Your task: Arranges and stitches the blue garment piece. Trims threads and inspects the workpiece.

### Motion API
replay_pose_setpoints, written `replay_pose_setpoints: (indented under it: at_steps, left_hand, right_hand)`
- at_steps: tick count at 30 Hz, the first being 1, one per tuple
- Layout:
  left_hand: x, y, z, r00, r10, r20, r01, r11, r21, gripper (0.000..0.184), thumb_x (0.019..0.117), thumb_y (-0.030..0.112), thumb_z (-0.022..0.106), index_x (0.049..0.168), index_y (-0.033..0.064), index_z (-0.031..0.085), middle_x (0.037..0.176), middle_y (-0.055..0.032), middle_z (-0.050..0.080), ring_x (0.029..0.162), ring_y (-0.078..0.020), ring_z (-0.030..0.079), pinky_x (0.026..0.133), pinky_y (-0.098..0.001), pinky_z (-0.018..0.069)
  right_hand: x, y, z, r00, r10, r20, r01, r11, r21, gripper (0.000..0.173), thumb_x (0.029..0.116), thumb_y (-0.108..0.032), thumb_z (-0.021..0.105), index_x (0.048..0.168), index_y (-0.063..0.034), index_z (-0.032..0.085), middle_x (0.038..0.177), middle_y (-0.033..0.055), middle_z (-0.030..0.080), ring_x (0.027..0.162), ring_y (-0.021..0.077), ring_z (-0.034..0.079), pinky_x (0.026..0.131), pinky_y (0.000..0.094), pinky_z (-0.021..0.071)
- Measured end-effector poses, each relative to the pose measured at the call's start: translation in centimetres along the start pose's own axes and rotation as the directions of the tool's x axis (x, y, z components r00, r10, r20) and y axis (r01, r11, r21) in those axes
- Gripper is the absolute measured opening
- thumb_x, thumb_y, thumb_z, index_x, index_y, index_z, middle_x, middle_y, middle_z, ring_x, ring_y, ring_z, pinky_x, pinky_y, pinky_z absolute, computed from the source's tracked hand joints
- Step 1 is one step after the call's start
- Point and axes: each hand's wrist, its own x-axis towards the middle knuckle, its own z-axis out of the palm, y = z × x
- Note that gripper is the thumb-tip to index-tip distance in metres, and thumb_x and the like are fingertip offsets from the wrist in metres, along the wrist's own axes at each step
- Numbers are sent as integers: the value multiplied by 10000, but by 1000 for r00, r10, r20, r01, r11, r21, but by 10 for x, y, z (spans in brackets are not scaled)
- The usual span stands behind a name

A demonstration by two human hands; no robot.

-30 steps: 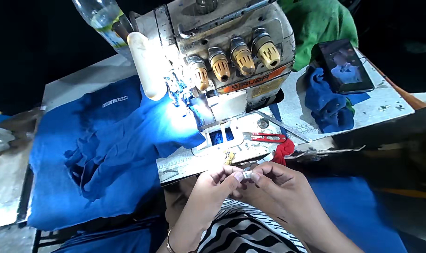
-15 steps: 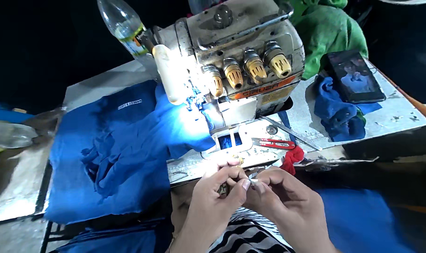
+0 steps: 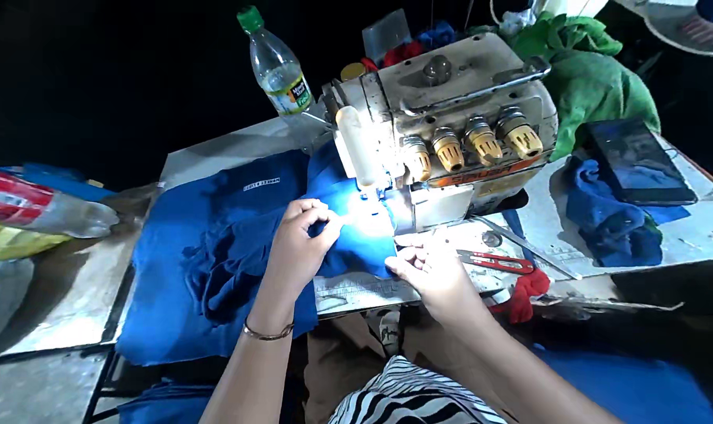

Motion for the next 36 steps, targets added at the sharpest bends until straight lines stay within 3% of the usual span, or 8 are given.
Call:
replay_pose_setpoints:
  at_steps: [3, 6, 11, 15, 19, 24, 27, 36]
  left_hand:
    - [-1, 9, -6, 999, -49, 20, 52, 987, -153, 90, 957, 197, 693, 927, 128, 743, 1200, 7, 634, 1165, -105, 559, 963, -329, 473]
    - [-1, 31, -3, 996, -71, 59, 85, 948, -307, 70, 926, 171, 694, 880, 150, 743, 1143, 27, 649, 1120, -106, 577, 924, -317, 502]
    - [9, 37, 17, 998, 34, 50, -38, 997, 65, 149, 916, 237, 751, 1001, 115, 755, 1163, -78, 673, 1179, -319, 540, 957, -598, 376]
    - [12, 36, 20, 996, 66, 58, -72, 992, 106, 117, 915, 237, 748, 919, 121, 730, 1046, -49, 675, 1117, -286, 551, 943, -579, 362]
    - [14, 33, 19, 995, 75, 71, -84, 986, 146, 141, 914, 259, 744, 984, 137, 750, 1111, -62, 679, 1135, -308, 573, 928, -618, 413]
    - [21, 22, 23, 997, 35, 64, -42, 993, 112, 245, 874, 311, 724, 979, 90, 744, 1055, -135, 671, 1089, -351, 591, 908, -629, 442]
    - [21, 22, 21, 996, 51, 79, -59, 993, 105, 290, 876, 342, 689, 966, 72, 747, 1104, -141, 673, 1163, -362, 557, 965, -622, 410]
    - [23, 24, 19, 991, 91, 94, -103, 986, 128, 264, 871, 352, 668, 888, 97, 731, 1003, -75, 664, 1074, -275, 586, 931, -581, 407]
  right_hand:
    - [-3, -1, -4, 997, 61, 53, -66, 992, 112, 215, 920, -157, 762, 1104, -96, 671, 826, 6, 695, 681, 94, 662, 600, 249, 570]
    - [-5, -6, -4, 999, 41, 25, -42, 999, 35, 313, 907, -182, 776, 1171, -146, 613, 802, -28, 690, 644, 68, 648, 556, 234, 549]
    - [-5, -9, 0, 999, -43, -11, 42, 996, -73, 534, 907, -180, 765, 1361, -150, 487, 793, -31, 646, 644, 63, 619, 567, 242, 539]
    - [-4, -18, 3, 996, -83, 25, 87, 955, -282, 520, 965, -160, 679, 1456, -156, 508, 885, 14, 656, 676, 86, 617, 621, 290, 551]
    - [-2, -22, 9, 992, -105, 66, 123, 900, -418, 380, 992, -187, 594, 1362, -109, 635, 1029, 90, 637, 765, 160, 643, 687, 359, 585]
    - [3, -33, 3, 979, -11, 204, 106, 881, -461, 426, 1056, -201, 461, 1459, -106, 562, 1229, 193, 620, 1039, 289, 665, 897, 424, 560]
    - [2, -31, 4, 974, -118, 191, 193, 874, -445, 431, 1033, -140, 487, 1453, -93, 570, 1171, 222, 631, 1031, 319, 667, 873, 420, 569]
    - [3, -23, 7, 943, -284, 172, 332, 802, -497, 456, 979, -93, 560, 1434, -83, 589, 1081, 203, 655, 977, 312, 689, 840, 390, 587]
